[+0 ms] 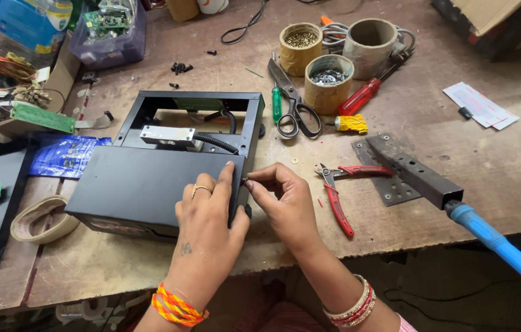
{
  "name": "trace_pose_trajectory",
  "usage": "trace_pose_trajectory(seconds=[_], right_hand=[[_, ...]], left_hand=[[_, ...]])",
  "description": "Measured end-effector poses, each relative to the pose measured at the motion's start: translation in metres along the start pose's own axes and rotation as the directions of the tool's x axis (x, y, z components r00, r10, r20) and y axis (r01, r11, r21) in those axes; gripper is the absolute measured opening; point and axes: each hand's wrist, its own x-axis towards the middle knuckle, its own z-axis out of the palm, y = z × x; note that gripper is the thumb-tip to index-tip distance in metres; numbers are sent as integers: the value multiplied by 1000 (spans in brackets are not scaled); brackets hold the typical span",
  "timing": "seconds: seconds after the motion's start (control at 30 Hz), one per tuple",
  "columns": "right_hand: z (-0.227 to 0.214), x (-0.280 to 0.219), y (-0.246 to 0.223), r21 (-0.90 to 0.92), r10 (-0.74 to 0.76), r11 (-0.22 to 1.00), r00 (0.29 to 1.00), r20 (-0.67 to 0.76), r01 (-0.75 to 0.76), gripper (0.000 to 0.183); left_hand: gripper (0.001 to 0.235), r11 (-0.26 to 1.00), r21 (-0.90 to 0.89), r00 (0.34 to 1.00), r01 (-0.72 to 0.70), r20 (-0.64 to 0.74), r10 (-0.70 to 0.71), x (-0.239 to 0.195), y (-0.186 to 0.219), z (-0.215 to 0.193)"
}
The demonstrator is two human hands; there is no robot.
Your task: The person works on a black electronic enclosure with a red digital display and keypad on a workbench. They peel a protective film from a panel, press buttons to test the display, flip and reposition the enclosure, then use a red screwdriver to fasten the side and adjust an internal circuit board.
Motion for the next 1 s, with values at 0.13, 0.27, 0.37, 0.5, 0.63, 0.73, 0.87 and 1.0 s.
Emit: trace_pose_trajectory(seconds=[0.13,0.27,0.37,0.5,0.63,0.73,0.87,1.0], right_hand=[[0,-1,-4,-2,15,1000,1000,7,-15,11],[2,-3,-10,-16,26,1000,1000,3,-26,13],[3,-3,-12,-43,43,998,999,-8,-43,14],[4,-3,-9,-61,43,997,999,-6,-43,15],[6,-3,-8,-127,25,991,1000,-17,-27,17],[9,-3,-13,-209,-7,978,999,-31,0,19],[11,-1,-13,-464,-151,875,989,6,137,26],[11,0,-19,-521,-158,837,985,63,167,32]], left_hand=[[69,1000,-12,1000,2,-6,-2,0,-1,1],[69,1000,-15,1000,5,-7,-6,1,0,-1],[69,1000,-19,1000,3,-26,-3,-1,-2,0],[69,1000,-12,998,-14,-56,13,-2,-6,5],[69,1000,-21,1000,7,-26,-8,-1,-6,3],[70,1000,-24,1000,12,-10,-12,0,-5,2],[70,1000,-31,1000,3,-11,-3,-1,-5,1],[69,1000,-26,1000,9,-9,-10,0,-6,2]])
